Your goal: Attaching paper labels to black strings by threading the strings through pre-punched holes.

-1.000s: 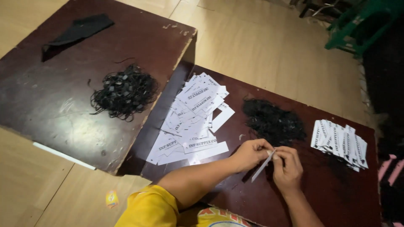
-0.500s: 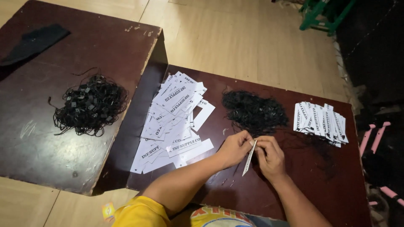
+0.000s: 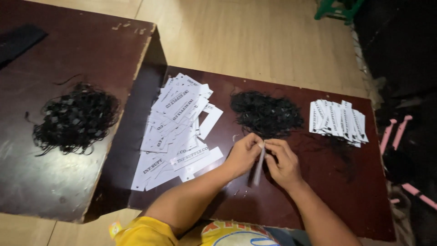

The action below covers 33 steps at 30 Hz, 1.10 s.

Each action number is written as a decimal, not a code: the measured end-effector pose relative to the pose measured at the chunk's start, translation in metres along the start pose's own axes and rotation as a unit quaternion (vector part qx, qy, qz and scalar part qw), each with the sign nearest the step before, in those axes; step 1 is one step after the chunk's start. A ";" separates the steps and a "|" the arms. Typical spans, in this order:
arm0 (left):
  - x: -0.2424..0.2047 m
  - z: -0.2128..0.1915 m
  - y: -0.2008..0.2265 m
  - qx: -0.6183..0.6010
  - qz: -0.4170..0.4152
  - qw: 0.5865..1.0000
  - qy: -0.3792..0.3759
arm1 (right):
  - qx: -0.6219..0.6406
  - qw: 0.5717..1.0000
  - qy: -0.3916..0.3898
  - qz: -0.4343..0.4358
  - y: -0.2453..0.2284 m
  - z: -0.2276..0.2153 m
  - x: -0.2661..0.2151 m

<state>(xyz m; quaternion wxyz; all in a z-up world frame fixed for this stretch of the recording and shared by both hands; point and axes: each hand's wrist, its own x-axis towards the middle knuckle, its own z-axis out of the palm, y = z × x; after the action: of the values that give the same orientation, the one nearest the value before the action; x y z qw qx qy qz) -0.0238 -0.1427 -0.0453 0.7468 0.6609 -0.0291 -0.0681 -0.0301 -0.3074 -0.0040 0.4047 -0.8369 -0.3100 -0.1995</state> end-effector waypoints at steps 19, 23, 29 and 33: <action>-0.013 -0.001 0.028 0.220 0.077 0.972 0.025 | -0.019 1.000 -0.010 0.009 0.009 0.005 -0.005; -0.005 0.000 0.003 0.287 0.145 0.946 0.045 | -0.038 0.999 -0.021 0.025 0.010 0.002 -0.002; -0.005 0.001 0.015 0.234 0.242 0.940 0.054 | 0.077 0.986 0.072 0.127 0.035 0.007 -0.022; -0.007 -0.004 0.033 0.231 0.274 0.932 0.053 | 0.166 0.946 0.125 0.247 0.034 0.004 -0.017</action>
<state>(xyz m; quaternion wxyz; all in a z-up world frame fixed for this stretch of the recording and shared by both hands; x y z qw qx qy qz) -0.0286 -0.1341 -0.0128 0.5640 0.7841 -0.1840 0.1826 -0.0190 -0.3266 -0.0347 0.6103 -0.7764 -0.0692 -0.1414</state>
